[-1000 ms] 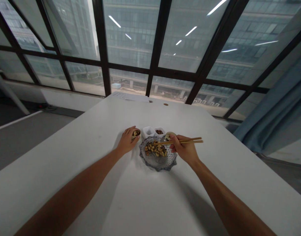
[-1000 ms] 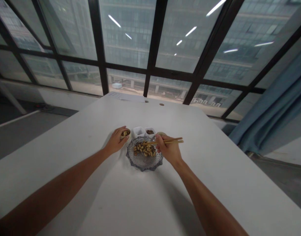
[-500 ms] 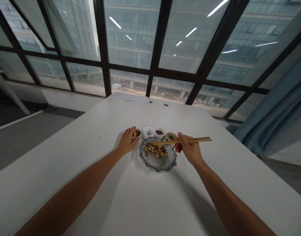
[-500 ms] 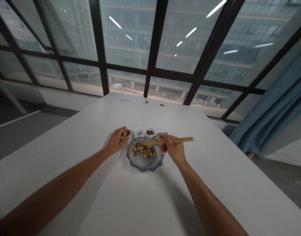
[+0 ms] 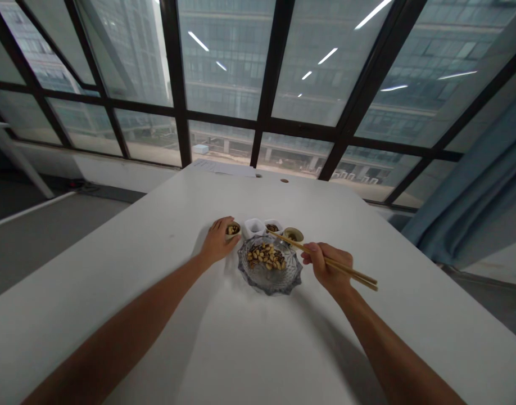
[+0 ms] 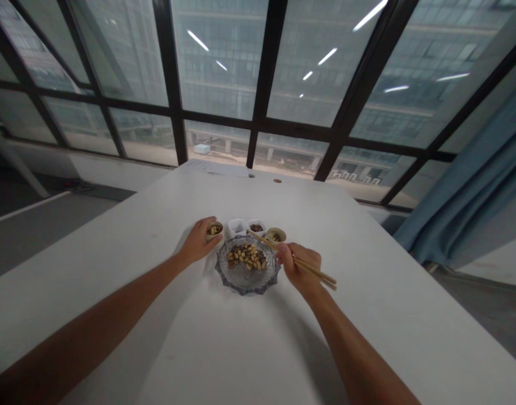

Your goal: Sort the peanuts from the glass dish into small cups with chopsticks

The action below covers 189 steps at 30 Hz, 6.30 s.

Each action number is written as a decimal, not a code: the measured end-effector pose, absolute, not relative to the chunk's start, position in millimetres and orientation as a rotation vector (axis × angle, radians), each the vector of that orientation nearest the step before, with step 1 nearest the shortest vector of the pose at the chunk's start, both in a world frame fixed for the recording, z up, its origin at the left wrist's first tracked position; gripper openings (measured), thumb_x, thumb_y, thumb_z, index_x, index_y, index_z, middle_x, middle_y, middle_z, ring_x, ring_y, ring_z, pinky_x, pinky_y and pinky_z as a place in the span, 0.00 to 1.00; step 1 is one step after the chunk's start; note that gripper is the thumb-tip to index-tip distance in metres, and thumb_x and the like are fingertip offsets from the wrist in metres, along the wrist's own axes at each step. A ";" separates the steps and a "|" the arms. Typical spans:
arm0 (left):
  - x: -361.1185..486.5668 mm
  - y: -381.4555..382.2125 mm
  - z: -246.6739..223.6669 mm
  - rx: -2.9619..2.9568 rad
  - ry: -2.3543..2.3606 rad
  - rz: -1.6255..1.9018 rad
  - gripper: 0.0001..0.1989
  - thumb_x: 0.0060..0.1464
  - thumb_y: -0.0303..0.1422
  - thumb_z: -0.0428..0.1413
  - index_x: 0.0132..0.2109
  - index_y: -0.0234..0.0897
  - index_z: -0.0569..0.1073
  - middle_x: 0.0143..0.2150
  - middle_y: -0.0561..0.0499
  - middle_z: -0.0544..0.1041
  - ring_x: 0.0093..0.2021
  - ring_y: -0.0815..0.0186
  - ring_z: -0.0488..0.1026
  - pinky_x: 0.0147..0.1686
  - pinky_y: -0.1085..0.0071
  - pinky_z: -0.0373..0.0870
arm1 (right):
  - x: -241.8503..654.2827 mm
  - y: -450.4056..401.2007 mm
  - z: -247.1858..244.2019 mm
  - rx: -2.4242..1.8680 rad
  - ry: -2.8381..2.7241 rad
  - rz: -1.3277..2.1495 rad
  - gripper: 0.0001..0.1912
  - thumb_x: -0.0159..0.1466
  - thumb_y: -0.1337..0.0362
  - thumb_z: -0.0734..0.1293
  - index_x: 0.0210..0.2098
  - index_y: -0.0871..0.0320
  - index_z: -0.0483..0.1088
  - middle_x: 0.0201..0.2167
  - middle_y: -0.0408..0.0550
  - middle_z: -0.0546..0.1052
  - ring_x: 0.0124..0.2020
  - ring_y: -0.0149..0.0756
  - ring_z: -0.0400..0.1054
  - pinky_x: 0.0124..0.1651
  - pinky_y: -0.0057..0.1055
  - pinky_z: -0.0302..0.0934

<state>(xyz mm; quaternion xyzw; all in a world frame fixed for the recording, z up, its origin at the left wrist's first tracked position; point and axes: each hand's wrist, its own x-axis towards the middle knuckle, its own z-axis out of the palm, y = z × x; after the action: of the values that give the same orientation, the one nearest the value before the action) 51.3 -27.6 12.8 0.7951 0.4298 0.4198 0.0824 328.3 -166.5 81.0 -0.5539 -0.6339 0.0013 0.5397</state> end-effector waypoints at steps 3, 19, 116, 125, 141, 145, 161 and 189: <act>59.8 -28.2 29.7 2.420 1.349 1.194 0.26 0.57 0.40 0.56 0.60 0.37 0.65 0.61 0.40 0.72 0.62 0.53 0.66 0.63 0.53 0.62 | 326.2 -165.5 81.5 -1.288 -1.473 0.036 0.25 0.66 0.46 0.64 0.24 0.58 0.76 0.17 0.45 0.77 0.16 0.32 0.71 0.22 0.27 0.65; 93.7 -10.8 64.2 2.631 1.184 0.790 0.38 0.49 0.39 0.64 0.65 0.39 0.61 0.56 0.40 0.75 0.61 0.49 0.68 0.60 0.52 0.64 | 315.7 -145.5 72.8 -1.253 -1.439 -0.023 0.25 0.69 0.46 0.60 0.27 0.57 0.76 0.18 0.46 0.77 0.18 0.33 0.71 0.25 0.28 0.65; 30.4 -25.0 -9.4 2.185 1.338 1.157 0.36 0.52 0.44 0.59 0.64 0.35 0.59 0.62 0.37 0.69 0.61 0.51 0.68 0.62 0.52 0.64 | 334.7 -187.5 93.0 -1.403 -1.833 0.364 0.28 0.69 0.45 0.58 0.23 0.57 0.73 0.17 0.46 0.75 0.18 0.33 0.70 0.22 0.27 0.63; 30.1 -26.7 -7.1 2.203 1.335 1.140 0.36 0.53 0.45 0.58 0.64 0.33 0.59 0.62 0.35 0.69 0.62 0.50 0.68 0.62 0.51 0.64 | 337.1 -186.2 84.2 -1.503 -1.536 0.248 0.30 0.69 0.42 0.57 0.24 0.57 0.72 0.17 0.47 0.75 0.16 0.33 0.70 0.19 0.27 0.63; 30.4 -23.7 -11.6 2.209 1.315 1.178 0.36 0.52 0.45 0.59 0.64 0.34 0.59 0.62 0.37 0.70 0.61 0.50 0.69 0.62 0.51 0.64 | 336.0 -184.6 87.4 -1.516 -1.586 0.331 0.30 0.67 0.40 0.57 0.25 0.57 0.71 0.16 0.45 0.75 0.14 0.32 0.69 0.19 0.26 0.61; 30.5 -22.6 -13.5 2.208 1.309 1.183 0.36 0.53 0.45 0.59 0.64 0.34 0.59 0.62 0.36 0.70 0.62 0.50 0.68 0.62 0.51 0.64 | 339.2 -180.6 82.2 -1.529 -1.563 0.373 0.29 0.67 0.40 0.58 0.26 0.57 0.72 0.17 0.45 0.75 0.15 0.32 0.69 0.19 0.26 0.62; 31.2 -25.1 -10.4 2.206 1.319 1.156 0.37 0.53 0.46 0.58 0.64 0.33 0.59 0.62 0.35 0.69 0.62 0.50 0.68 0.62 0.52 0.64 | 345.2 -168.5 80.1 -1.291 -0.963 0.599 0.29 0.57 0.37 0.67 0.24 0.59 0.70 0.12 0.45 0.71 0.10 0.31 0.62 0.12 0.27 0.55; 31.4 -5.7 10.7 2.005 1.392 1.024 0.44 0.42 0.48 0.65 0.63 0.33 0.62 0.61 0.36 0.70 0.60 0.49 0.69 0.60 0.52 0.66 | 326.1 -176.5 78.5 -1.203 -1.110 0.269 0.27 0.66 0.42 0.60 0.28 0.58 0.71 0.16 0.45 0.74 0.14 0.31 0.66 0.17 0.28 0.62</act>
<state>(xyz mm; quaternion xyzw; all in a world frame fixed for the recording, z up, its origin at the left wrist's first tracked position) 31.4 -5.7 10.7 0.7344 0.5098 0.3752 0.2449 326.1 -176.5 78.5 -0.5348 -0.4935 0.1196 0.6754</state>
